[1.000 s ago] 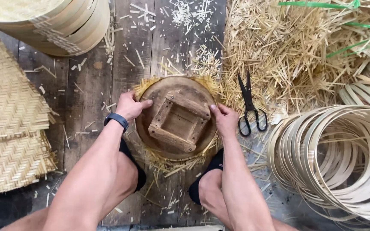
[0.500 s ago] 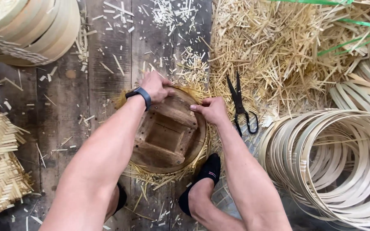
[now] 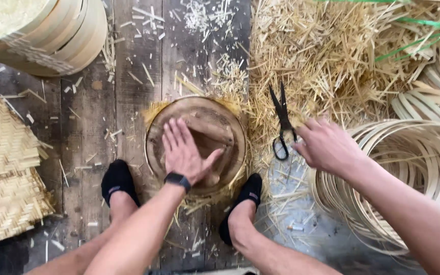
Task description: Assembling and trimming bamboo steamer basket components by fitting woven bases into rings and cutting excess strips.
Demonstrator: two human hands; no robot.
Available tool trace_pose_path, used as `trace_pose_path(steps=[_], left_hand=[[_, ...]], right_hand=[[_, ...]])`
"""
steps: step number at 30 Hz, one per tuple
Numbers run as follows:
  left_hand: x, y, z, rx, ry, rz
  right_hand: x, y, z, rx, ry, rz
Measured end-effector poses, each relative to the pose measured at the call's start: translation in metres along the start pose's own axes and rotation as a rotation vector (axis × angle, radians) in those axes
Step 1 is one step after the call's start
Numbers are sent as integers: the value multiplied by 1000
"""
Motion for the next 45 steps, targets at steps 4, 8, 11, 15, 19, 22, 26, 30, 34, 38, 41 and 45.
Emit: trace_pose_path(steps=[4,8,11,15,19,22,26,30,34,38,41,45], left_hand=[[-9,9,-2,55,-85,355],[-7,12,3,3,-54,298],[-22,1,22,-362,-124,67],[-56,-5,120,-464,-448,-374],[-75,69,164,-1540,-936,199],[-80,80,168,-1402,-1014,142],[-79,89,177,-1518,-1009,181],[-61,82,173,-1535,-999,200],[-20,68,146,-1118,-675,30],[2,-19,32,-377,-274,54],[3,-42,-21,-167,-120,344],[-4,-35,-28,-27,-137,463]], right_hand=[[-33,70,1,203,40,3],[15,159,-13,646,204,-94],[52,231,-30,760,301,-288],[109,244,-30,681,374,-520],[130,255,-48,727,421,-397],[131,246,-59,764,528,-351],[128,270,-63,861,580,-192],[114,237,-46,1111,451,-78],[73,238,-11,1350,21,-316],[35,230,27,801,446,-268],[47,221,52,679,410,-315],[76,219,66,493,419,-348]])
Point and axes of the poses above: each hand's wrist, its own x-axis towards the middle knuckle, its own y-axis out of the palm, z = x × y, the point moved 4 cm from there along x, towards the middle knuckle, and after that the axes turned 5 degrees about z, right-handed, at the moved point
